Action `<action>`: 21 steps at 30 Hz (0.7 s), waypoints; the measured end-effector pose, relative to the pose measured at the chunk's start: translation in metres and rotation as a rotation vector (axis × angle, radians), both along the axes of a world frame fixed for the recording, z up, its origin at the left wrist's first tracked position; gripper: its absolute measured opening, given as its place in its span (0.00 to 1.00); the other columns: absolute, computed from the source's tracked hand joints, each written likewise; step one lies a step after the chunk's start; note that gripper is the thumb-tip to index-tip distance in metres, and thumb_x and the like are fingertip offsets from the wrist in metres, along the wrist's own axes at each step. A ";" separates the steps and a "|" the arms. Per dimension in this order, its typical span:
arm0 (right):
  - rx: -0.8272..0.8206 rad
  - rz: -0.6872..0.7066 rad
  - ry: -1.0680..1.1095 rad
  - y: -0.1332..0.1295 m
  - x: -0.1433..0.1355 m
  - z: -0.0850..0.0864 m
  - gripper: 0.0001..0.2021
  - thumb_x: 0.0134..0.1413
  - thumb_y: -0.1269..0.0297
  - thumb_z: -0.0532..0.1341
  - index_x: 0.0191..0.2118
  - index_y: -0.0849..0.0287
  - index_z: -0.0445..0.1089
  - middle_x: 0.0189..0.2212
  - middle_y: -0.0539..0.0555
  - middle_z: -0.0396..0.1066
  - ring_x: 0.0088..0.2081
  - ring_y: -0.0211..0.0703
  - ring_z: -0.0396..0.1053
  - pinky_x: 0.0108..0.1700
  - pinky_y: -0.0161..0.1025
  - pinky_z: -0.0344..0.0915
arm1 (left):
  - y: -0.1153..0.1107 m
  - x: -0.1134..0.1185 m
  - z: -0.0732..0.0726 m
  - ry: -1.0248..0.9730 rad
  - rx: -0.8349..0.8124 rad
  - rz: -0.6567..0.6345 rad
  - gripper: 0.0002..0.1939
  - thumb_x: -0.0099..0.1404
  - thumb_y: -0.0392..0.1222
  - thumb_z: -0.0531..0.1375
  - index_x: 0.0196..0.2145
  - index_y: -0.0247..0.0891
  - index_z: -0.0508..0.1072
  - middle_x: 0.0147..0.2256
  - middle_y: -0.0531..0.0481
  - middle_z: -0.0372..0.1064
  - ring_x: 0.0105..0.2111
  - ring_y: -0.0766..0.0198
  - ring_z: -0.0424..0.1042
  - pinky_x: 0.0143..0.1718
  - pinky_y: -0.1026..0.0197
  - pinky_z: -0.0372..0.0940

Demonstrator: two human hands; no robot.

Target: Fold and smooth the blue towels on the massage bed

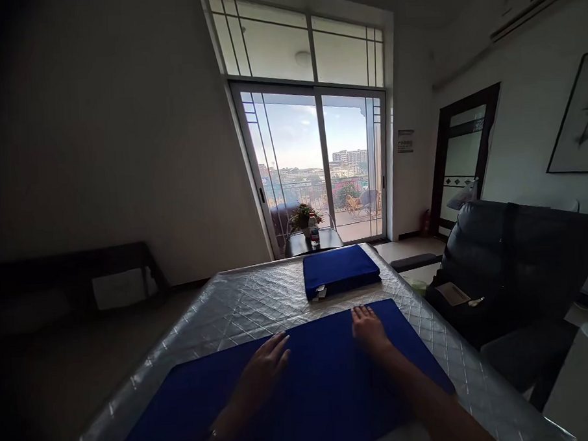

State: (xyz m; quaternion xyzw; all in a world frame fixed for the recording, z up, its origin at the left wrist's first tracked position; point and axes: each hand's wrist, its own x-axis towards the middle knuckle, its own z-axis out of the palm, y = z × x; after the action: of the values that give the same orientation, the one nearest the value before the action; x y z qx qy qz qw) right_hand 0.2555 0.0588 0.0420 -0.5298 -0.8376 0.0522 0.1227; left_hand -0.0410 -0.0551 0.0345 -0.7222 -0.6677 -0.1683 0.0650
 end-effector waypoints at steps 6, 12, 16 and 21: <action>-0.084 0.267 0.064 -0.031 -0.110 -0.010 0.34 0.69 0.48 0.44 0.76 0.52 0.54 0.76 0.50 0.48 0.77 0.42 0.45 0.77 0.43 0.44 | 0.026 0.020 -0.007 0.205 -0.143 -0.031 0.30 0.71 0.29 0.44 0.63 0.33 0.74 0.68 0.34 0.64 0.71 0.44 0.60 0.71 0.41 0.61; -0.137 0.250 0.071 -0.029 -0.122 -0.021 0.35 0.69 0.44 0.40 0.78 0.44 0.44 0.76 0.45 0.41 0.77 0.40 0.41 0.77 0.46 0.43 | 0.020 0.007 -0.011 0.281 -0.215 -0.013 0.32 0.71 0.30 0.44 0.67 0.38 0.70 0.71 0.36 0.58 0.72 0.44 0.56 0.71 0.39 0.59; -0.141 0.173 0.066 -0.013 -0.076 -0.022 0.36 0.69 0.45 0.41 0.77 0.50 0.48 0.77 0.49 0.44 0.77 0.41 0.41 0.77 0.45 0.41 | 0.002 -0.040 -0.006 0.452 -0.338 0.130 0.34 0.70 0.28 0.45 0.70 0.45 0.65 0.74 0.42 0.52 0.74 0.51 0.51 0.72 0.45 0.55; -0.090 -0.077 0.064 0.012 0.017 -0.019 0.33 0.71 0.51 0.42 0.75 0.57 0.56 0.77 0.56 0.50 0.77 0.46 0.46 0.77 0.47 0.44 | -0.025 -0.152 -0.025 0.540 -0.425 0.365 0.33 0.71 0.34 0.50 0.71 0.51 0.61 0.74 0.46 0.50 0.73 0.53 0.51 0.70 0.46 0.56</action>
State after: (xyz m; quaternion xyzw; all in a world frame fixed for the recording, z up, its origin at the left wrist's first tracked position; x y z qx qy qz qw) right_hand 0.2724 0.0704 0.0227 -0.5648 -0.8089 0.1021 0.1275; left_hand -0.1931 -0.0799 0.0096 -0.6074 -0.7640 0.1842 0.1162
